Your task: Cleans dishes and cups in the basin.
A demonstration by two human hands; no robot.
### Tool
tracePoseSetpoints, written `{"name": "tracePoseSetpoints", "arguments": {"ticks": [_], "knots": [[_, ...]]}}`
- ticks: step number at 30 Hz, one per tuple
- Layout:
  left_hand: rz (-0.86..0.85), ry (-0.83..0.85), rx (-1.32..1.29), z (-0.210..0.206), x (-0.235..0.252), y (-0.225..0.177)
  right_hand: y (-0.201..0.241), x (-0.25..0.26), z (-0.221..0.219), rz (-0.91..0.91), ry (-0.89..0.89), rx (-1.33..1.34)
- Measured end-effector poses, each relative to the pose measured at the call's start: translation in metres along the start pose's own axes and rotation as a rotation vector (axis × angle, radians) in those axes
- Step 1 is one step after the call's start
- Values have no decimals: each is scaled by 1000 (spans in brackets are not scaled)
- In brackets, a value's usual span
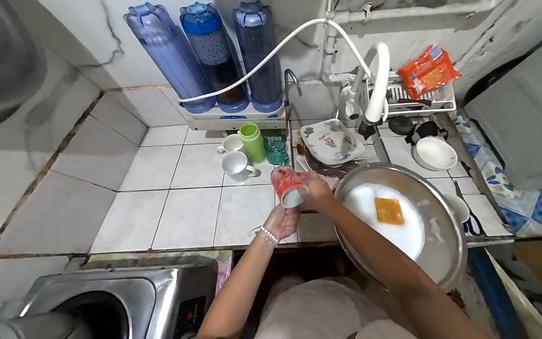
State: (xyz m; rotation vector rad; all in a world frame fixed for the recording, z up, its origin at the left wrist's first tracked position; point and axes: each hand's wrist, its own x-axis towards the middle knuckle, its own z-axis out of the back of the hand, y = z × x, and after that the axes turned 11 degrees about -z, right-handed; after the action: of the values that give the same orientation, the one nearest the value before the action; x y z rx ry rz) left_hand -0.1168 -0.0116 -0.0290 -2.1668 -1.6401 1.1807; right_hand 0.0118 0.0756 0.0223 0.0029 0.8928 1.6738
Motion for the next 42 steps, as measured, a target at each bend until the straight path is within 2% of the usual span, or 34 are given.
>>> {"name": "tracePoseSetpoints", "arguments": {"ticks": [2,4,6,10,14,17,23,27,31,35,42], "knots": [[-129,-107,152,3,2,-17,9,28,-9,-245,176,275],[-263,-263,213,10,12,-32,10,52,-27,-350,257,464],[-328,-370,167,20,27,-46,12,70,-39,-391,309,523],[-362,-539,127,32,56,-66,13,95,-48,-390,305,434],[-360,-555,142,43,74,-79,13,112,-39,-440,265,414],[-422,-558,49,50,81,-84,15,119,-27,-445,222,415],[-501,-677,100,73,67,-84,16,141,-21,-452,187,404],[-514,-650,92,84,56,-92,30,131,-35,-412,257,453],[-505,-659,55,87,50,-96,53,123,-55,-369,338,380],[-456,-619,195,92,45,-97,74,132,-76,-339,357,339],[-474,-632,514,84,29,-80,80,118,-96,-262,483,581]]}}
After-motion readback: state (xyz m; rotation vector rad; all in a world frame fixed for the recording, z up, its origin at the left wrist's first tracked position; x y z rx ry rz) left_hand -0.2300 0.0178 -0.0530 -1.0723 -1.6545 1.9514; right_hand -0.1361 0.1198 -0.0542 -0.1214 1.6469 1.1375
